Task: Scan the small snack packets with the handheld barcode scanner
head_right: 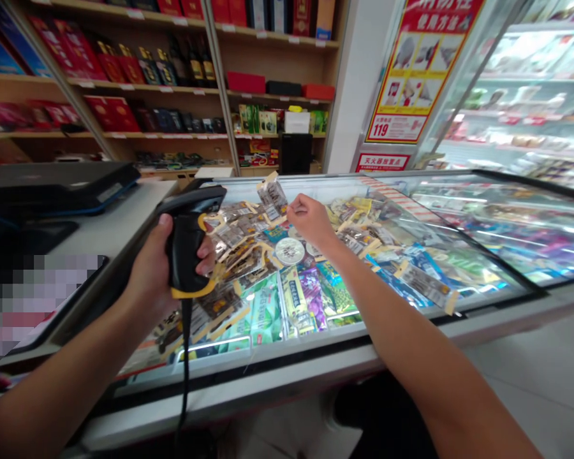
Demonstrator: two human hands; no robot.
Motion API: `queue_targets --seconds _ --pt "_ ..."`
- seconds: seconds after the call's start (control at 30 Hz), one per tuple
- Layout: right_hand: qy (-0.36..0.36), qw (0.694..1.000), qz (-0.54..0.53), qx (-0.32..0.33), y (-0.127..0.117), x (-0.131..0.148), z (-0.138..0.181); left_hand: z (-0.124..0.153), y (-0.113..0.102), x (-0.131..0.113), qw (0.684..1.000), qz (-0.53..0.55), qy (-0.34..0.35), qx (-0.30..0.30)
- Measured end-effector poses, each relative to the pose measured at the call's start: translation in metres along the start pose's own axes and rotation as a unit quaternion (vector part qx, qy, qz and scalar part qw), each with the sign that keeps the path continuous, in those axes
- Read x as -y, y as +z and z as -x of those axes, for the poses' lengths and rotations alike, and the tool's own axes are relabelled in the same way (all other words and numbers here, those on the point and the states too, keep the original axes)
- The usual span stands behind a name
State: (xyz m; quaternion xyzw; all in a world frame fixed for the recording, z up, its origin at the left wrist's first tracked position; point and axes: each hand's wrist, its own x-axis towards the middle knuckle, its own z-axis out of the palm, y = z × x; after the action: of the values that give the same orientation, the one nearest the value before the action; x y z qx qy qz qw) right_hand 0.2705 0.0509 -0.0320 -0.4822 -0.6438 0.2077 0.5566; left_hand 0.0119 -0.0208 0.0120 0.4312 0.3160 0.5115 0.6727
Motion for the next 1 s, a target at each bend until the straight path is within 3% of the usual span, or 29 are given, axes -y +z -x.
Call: queue_targets --seconds 0.2,1.0 --pt "-0.036 0.999 0.021 0.019 0.0002 -0.0015 0.0017 -0.0057 -0.0025 0.0038 1.0 0.003 -0.007 0.004" --pt "-0.038 0.997 0.069 0.016 -0.0043 0.004 0.0013 -0.0005 -0.0012 -0.0023 1.0 -0.017 -0.012 -0.005"
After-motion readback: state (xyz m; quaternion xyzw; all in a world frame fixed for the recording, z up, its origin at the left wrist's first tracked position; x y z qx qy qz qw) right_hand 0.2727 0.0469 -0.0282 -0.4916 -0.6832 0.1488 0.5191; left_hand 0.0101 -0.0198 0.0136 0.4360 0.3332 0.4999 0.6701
